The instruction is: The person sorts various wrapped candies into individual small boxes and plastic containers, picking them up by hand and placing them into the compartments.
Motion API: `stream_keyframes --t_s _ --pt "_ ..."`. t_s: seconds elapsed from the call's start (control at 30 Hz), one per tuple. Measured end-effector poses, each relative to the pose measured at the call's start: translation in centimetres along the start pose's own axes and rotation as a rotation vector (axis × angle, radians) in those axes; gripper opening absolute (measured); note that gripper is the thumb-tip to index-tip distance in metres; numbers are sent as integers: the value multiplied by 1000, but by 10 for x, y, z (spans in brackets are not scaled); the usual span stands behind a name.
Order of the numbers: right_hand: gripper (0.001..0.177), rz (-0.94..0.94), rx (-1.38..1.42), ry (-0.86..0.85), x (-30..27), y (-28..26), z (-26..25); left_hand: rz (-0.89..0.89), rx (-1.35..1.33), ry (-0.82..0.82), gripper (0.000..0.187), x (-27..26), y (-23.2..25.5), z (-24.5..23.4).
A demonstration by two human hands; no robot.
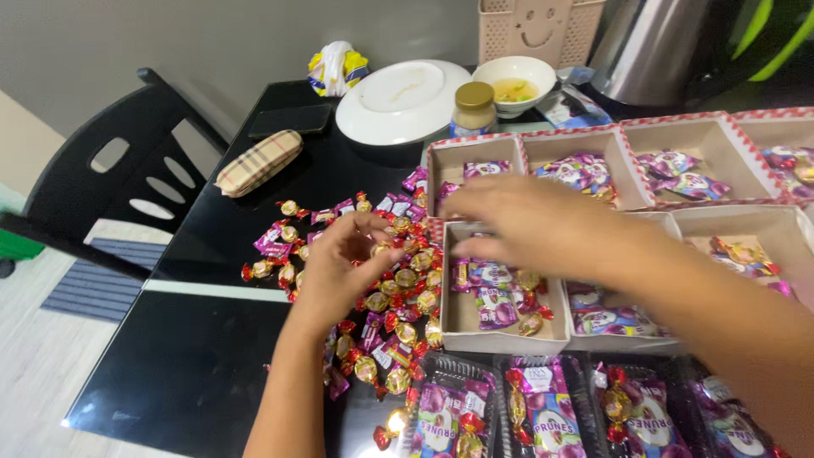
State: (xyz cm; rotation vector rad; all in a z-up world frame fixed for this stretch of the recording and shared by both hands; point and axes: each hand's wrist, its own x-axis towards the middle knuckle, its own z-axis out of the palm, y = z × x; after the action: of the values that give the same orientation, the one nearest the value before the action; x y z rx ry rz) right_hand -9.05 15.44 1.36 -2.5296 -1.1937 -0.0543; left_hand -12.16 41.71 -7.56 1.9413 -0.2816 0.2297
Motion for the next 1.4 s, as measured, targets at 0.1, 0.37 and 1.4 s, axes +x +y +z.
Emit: stream_keyframes --t_s 0.1,0.37,1.4 --pt "45 47 13 -39 10 -14 9 116 24 -8 33 -1 4 11" --pt "20 277 -322 -487 11 22 27 245 282 101 24 1 5 4" --pt "22 200 -116 231 51 81 7 225 393 197 22 3 0 4"
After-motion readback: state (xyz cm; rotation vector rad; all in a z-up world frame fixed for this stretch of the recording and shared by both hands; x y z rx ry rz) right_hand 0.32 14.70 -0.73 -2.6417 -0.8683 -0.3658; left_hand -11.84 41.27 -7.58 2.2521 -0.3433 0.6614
